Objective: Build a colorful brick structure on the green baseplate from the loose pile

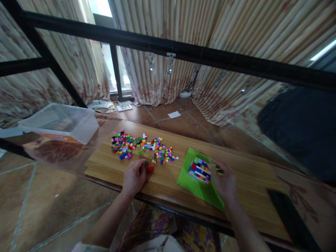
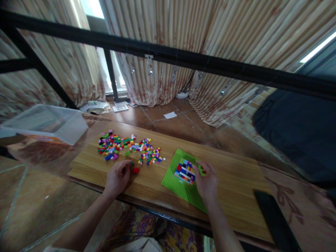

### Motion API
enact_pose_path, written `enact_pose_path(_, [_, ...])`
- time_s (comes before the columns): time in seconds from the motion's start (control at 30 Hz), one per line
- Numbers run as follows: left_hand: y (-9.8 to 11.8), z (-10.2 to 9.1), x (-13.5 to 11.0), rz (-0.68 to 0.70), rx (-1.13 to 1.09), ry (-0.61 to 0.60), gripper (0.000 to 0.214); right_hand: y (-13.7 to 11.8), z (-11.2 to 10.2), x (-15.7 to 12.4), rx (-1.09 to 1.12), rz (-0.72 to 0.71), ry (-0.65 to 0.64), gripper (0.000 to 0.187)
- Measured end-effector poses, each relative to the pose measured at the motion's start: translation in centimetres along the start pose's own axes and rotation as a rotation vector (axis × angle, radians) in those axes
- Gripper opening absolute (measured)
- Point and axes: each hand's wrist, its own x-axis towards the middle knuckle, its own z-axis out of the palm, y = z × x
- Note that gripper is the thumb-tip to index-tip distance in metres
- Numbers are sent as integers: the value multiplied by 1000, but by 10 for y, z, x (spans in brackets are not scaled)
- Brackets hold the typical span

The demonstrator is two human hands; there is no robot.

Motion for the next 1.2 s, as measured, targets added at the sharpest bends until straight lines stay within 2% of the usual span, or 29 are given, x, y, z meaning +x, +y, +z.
enact_pose_path(0.2, [3, -2, 1, -18, -1, -10, 21, 3, 5, 6, 199, 199, -42, 48])
enact_pose_path(0.47, [2, -1, 1, -21, -20, -8, 21, 5, 22, 7, 273, 266, -169, 48])
enact_pose_path(0.7, [3, -2, 1, -27, -3, -19, 21, 2, 26, 2, 336, 355, -119, 48])
enact_pose_path(1.2, [4, -3, 0, -41, -2, -29, 20, -1, 27, 2, 243, 291, -71, 45])
